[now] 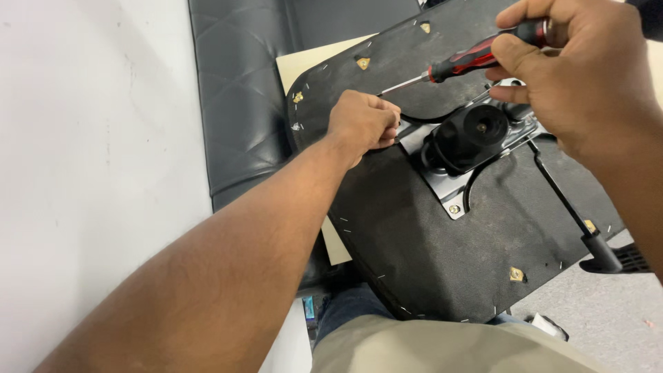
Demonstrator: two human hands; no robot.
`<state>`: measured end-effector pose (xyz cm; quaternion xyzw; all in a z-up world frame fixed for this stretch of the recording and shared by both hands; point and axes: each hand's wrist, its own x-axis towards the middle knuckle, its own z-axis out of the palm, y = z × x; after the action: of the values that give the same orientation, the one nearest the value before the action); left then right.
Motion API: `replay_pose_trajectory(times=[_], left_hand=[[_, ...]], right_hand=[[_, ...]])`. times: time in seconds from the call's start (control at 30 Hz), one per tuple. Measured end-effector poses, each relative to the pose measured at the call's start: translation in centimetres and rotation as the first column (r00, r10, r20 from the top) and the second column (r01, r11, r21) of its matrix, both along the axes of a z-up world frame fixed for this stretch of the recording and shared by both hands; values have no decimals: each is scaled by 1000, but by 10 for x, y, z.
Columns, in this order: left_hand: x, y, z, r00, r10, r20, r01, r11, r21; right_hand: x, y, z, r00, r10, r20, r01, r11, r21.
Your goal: The person uses a screwdriver to tighten screws on the metal base of an office chair. They systematically work around the base, securing the mounting plate to the chair seat.
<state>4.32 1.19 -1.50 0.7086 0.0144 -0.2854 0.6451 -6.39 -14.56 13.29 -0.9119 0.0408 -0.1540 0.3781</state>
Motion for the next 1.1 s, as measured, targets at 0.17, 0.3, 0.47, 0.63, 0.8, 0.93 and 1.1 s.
replay_pose_trajectory(times=[0.17,0.3,0.47,0.63,0.8,0.93,1.1], left_hand=[[-1,-9,-8,997,-58,56,58,998,8],[-8,-4,-13,994,-25,102,23,1000,17],[-13,-8,-12,996,13,90,-14,1000,7],[-12,-5,-7,996,-12,85,8,999,50],[-13,-5,-6,996,-4,87,-2,998,66],[-14,-6,-7,995,-2,99,-8,995,101],[-12,-7,-6,996,-6,88,-1,996,88]], right_hand=[[-1,-15,-17,999,30,12,-30,999,-22],[2,-26,-18,991,99,94,-98,995,-14],[3,-36,-9,986,142,85,-134,986,-95],[8,-26,-9,991,120,55,-103,963,-247],[15,-24,-3,959,267,90,-229,926,-301],[17,-23,-3,968,240,69,-205,920,-334],[18,-15,3,976,208,58,-171,909,-381]])
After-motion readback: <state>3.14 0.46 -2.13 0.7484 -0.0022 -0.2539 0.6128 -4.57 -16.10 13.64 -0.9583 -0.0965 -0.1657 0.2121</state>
